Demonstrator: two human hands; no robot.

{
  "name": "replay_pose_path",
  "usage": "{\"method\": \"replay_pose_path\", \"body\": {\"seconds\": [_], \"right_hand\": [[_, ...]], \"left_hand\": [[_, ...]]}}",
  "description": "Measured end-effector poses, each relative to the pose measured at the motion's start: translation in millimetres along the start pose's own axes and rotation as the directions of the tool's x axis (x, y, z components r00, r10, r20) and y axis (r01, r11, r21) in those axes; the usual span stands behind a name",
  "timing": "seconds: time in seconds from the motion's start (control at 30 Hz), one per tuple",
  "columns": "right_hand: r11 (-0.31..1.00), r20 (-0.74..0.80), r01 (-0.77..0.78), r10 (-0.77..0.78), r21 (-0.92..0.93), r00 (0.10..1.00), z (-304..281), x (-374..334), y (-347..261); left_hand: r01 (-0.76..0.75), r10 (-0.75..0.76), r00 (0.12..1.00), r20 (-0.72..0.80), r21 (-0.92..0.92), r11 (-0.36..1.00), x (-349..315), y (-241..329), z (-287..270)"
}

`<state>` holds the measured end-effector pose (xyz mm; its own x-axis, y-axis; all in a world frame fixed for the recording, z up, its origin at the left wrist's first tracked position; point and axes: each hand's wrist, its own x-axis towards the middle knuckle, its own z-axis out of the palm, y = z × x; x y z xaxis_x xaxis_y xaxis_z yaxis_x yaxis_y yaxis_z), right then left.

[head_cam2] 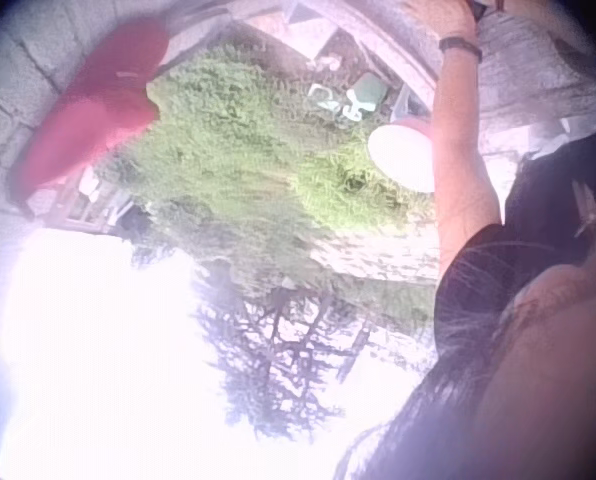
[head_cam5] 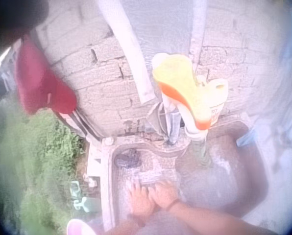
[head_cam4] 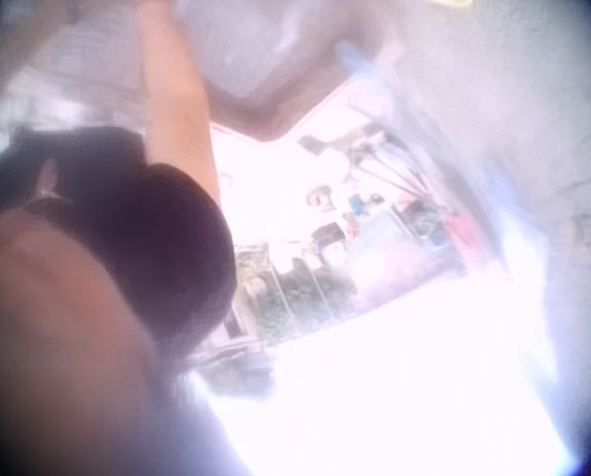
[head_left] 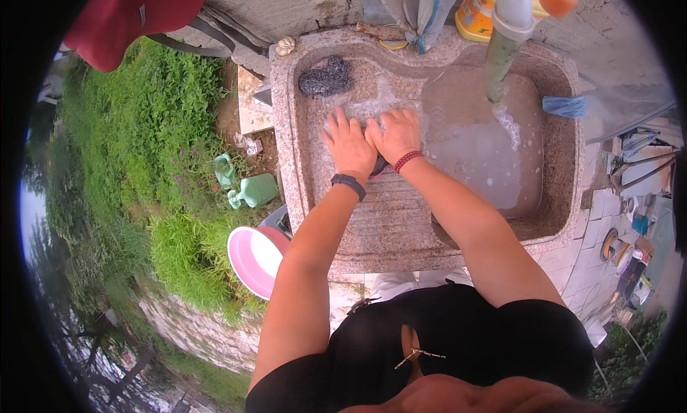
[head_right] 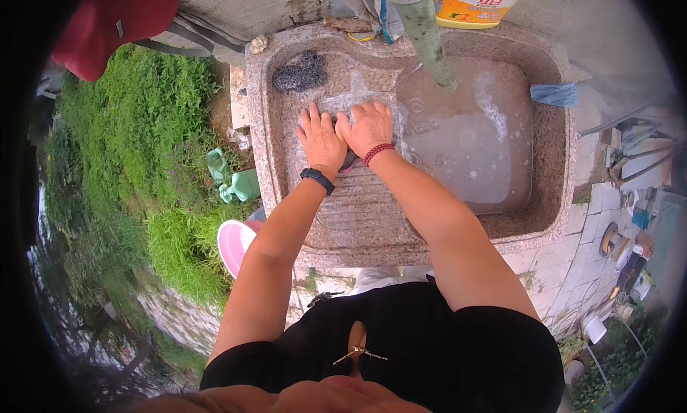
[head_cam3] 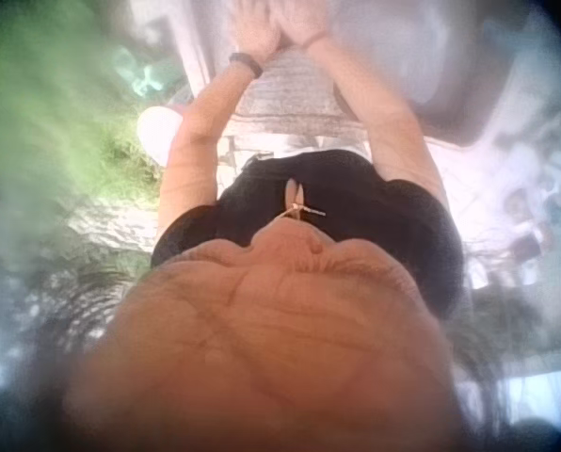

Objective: The person washes a pink cloth in a stone sink by rubbing it against the built-in washboard, then wrings it out and uses the damp cloth to wipe down a cluttered wooden table surface, handling objects like a kettle and small containers to clean around them.

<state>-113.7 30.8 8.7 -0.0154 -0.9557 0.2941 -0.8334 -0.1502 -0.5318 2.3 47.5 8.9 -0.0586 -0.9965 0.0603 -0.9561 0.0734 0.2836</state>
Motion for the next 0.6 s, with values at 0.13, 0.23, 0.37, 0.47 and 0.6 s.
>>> {"method": "replay_pose_path", "body": {"seconds": [0.13,0.23,0.37,0.47,0.6], "right_hand": [[0.965,0.277,0.123,-0.187,0.233,0.943,-63,-109,-3],[0.949,0.234,0.227,-0.277,0.218,0.932,-55,-89,-3],[0.982,-0.022,0.190,-0.190,-0.013,0.981,5,12,19],[0.990,-0.061,0.044,-0.052,-0.133,0.997,12,25,16],[0.999,0.178,0.044,-0.045,0.012,0.983,-34,-46,0]], "left_hand": [[-0.273,0.328,0.923,0.199,-0.259,0.926,-106,2,-39],[-0.356,0.411,0.897,0.161,-0.286,0.889,-84,-8,-17],[-0.207,0.206,0.978,-0.035,-0.048,0.977,26,-1,6],[-0.083,0.087,0.991,-0.102,0.042,0.996,34,4,10],[-0.250,0.277,0.953,0.120,-0.200,0.947,-36,-6,-9]]}}
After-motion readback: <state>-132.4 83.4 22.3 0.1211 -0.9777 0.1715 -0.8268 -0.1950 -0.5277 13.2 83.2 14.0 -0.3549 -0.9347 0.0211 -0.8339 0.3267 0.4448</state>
